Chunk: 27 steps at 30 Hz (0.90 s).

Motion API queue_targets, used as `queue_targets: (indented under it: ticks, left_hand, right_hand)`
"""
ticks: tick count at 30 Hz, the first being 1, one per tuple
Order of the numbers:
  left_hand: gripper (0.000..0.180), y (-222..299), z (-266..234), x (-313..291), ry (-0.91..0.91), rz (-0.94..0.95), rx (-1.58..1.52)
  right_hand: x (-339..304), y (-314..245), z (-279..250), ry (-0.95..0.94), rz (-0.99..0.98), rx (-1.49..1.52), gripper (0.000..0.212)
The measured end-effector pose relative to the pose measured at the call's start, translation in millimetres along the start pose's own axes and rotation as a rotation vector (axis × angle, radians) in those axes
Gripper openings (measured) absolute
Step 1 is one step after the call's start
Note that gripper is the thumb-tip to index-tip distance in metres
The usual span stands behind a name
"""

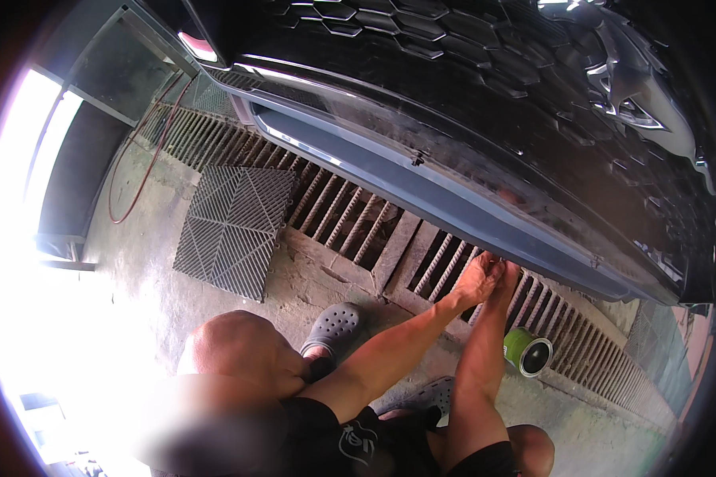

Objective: The person kneels in front of a car and uses a screwdriver to tighten screws along the bottom edge of the front bumper. They repeatedly dip the screwdriver into a small container of screws and fasten them into the bumper's mounting points.

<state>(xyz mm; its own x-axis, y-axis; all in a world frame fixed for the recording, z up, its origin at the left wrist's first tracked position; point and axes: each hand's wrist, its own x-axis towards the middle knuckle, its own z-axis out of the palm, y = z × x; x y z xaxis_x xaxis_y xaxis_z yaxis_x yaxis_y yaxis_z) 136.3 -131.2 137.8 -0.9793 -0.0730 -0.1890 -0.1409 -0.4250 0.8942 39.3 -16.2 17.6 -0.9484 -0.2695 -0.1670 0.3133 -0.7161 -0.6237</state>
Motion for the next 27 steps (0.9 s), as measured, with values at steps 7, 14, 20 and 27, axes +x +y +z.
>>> queue_targets:
  ticks: [7,14,20,27]
  left_hand:
    - [0.026,-9.5,-18.1,-5.2,0.044,-0.016,0.149]
    - [0.024,-24.8,-27.9,-6.6,0.067,0.040,0.149]
    - [0.026,-13.1,-19.6,-8.4,0.110,0.049,0.301]
    - [0.033,-6.4,-6.3,0.1,0.042,-0.082,0.252]
  right_hand:
    - [-26.5,-0.2,63.4,-0.212,0.173,0.223,0.028]
    - [-25.7,12.4,58.3,-0.327,0.146,0.248,0.026]
    - [-13.1,18.1,30.9,0.012,0.058,0.158,0.024]
    - [-9.5,0.6,9.2,0.048,0.070,0.003,0.024]
